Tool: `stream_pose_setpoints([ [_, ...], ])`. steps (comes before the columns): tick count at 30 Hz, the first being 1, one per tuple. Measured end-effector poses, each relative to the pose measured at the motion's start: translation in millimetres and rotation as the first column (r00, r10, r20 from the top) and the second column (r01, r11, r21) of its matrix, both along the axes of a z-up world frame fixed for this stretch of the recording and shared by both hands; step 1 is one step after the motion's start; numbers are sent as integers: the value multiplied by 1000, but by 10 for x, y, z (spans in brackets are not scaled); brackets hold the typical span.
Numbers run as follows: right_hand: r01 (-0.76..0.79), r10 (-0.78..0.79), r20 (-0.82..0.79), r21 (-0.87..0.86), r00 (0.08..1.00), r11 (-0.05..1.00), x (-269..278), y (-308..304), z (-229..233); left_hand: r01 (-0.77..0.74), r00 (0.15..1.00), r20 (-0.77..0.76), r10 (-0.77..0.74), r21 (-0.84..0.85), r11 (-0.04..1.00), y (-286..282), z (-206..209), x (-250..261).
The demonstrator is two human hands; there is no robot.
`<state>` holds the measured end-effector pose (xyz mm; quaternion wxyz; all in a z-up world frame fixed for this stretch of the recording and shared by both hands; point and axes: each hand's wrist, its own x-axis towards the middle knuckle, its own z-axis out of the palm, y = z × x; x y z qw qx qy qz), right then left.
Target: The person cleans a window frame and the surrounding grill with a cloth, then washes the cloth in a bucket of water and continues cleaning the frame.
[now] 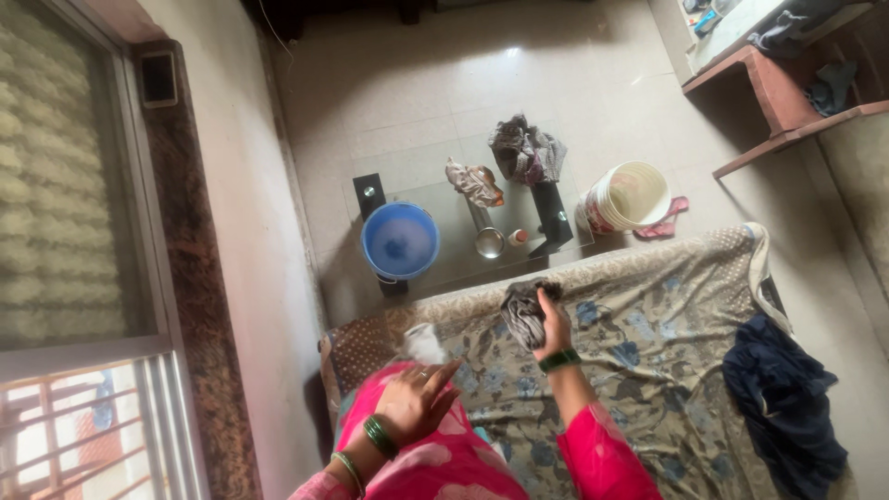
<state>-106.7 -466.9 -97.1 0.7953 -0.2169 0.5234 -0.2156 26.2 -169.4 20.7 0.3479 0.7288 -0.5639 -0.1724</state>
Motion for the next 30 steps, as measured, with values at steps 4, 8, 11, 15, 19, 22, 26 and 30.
stream_pose_setpoints([
  [4, -11, 16, 57, -85, 998, 996, 370, 33, -358, -107, 994, 29, 109, -66, 992, 89, -75, 276],
  [8, -85, 87, 34, -33, 996, 996, 706, 103, -656, -151, 988, -18, 151, -53, 987, 2, -269, 453],
  [11, -230, 221, -147, -44, 964, 972, 857, 217, -1016, -81, 992, -103, 72, -84, 993, -62, -466, 661],
  [15, -407, 335, -389, -117, 858, 906, 1197, 382, -1625, -5, 977, -214, 2, -11, 1000, -132, -670, 879],
  [19, -656, 382, -629, -281, 677, 700, 1338, 512, -2057, -63, 971, -233, 47, -62, 996, -85, -820, 1038],
  [22, -641, 440, -556, -235, 705, 730, 1365, 657, -2308, -87, 954, -288, 87, 13, 996, -57, -991, 1114],
  [26, -663, 448, -600, -192, 663, 723, 1424, 667, -2533, -107, 950, -293, 107, 15, 994, -5, -1260, 1232],
  [30, -605, 457, -532, -137, 713, 785, 1510, 670, -2672, -132, 938, -297, 178, 169, 977, 17, -1645, 1405],
])
